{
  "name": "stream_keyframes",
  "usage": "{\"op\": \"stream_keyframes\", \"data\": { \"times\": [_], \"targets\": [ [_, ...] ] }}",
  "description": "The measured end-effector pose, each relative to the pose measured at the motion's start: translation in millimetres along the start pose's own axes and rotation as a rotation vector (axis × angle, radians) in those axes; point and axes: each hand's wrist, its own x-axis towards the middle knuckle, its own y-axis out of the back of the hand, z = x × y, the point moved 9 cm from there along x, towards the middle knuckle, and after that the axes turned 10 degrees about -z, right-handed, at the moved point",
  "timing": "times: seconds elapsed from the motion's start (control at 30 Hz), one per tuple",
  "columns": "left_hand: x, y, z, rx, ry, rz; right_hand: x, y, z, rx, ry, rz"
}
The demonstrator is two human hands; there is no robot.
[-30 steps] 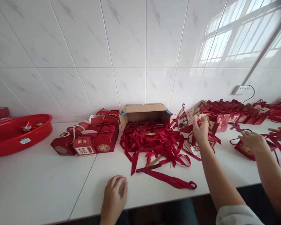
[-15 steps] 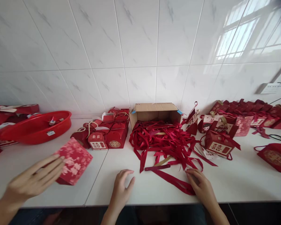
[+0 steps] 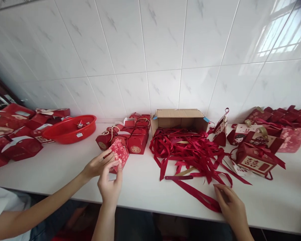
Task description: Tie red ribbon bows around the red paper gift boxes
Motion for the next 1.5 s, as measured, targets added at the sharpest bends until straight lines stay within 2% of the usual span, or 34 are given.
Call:
{"op": "stream_keyframes", "data": {
  "times": [0.07,0.1,0.2,0.27,0.37,0.43,0.5,0.63,0.73,0.83,1.03,1.17,1.23,1.33,1.43,1.5],
  "targets": [
    [-6.1,13.0,-7.6,0.044,0.005,0.102,-1.7,4.6,-0.4,0.007,-0.006,0.039],
    [-9.0,14.3,-15.8,0.076,0.036,0.114,-2.5,6.0,-0.1,0.005,-0.012,0.049],
    [-17.1,7.2,-50.6,0.175,0.176,0.056,-5.3,8.4,1.3,-0.005,-0.042,0.06],
    [-21.0,5.9,-69.1,0.229,0.229,0.058,-7.6,11.0,2.7,-0.008,-0.073,0.077],
    [-18.6,12.0,-78.7,0.294,0.253,0.124,-11.7,17.7,2.9,-0.016,-0.112,0.12],
    [-10.0,16.4,-71.2,0.324,0.233,0.159,-14.3,22.5,1.9,-0.015,-0.125,0.146],
    [3.2,19.6,-52.6,0.347,0.163,0.187,-16.4,26.0,2.4,0.0,-0.14,0.169],
    [35.2,16.3,-16.3,0.314,0.016,0.145,-17.9,27.4,6.5,0.053,-0.182,0.196],
    [54.7,10.8,-21.0,0.199,0.093,0.069,-17.6,26.0,8.5,0.068,-0.209,0.191],
    [61.6,5.2,-33.3,0.049,0.141,0.009,-18.0,26.6,8.8,0.06,-0.216,0.179],
    [46.1,-12.6,-41.7,-0.138,0.119,-0.15,-17.5,29.5,4.7,0.066,-0.186,0.187],
    [27.3,-22.4,-39.5,-0.218,0.163,-0.186,-15.7,27.2,0.2,0.101,-0.171,0.189],
    [17.3,-27.6,-33.8,-0.263,0.17,-0.203,-15.4,26.3,4.9,0.16,-0.199,0.182],
    [1.3,-37.4,-22.1,-0.338,0.156,-0.253,-13.7,25.5,22.0,0.296,-0.327,0.15],
    [-13.3,-45.5,-12.0,-0.415,0.113,-0.289,0.1,30.4,24.6,0.365,-0.391,0.121],
    [-19.8,-48.4,-7.9,-0.448,0.074,-0.288,22.7,36.7,6.9,0.347,-0.308,0.111]
  ]
}}
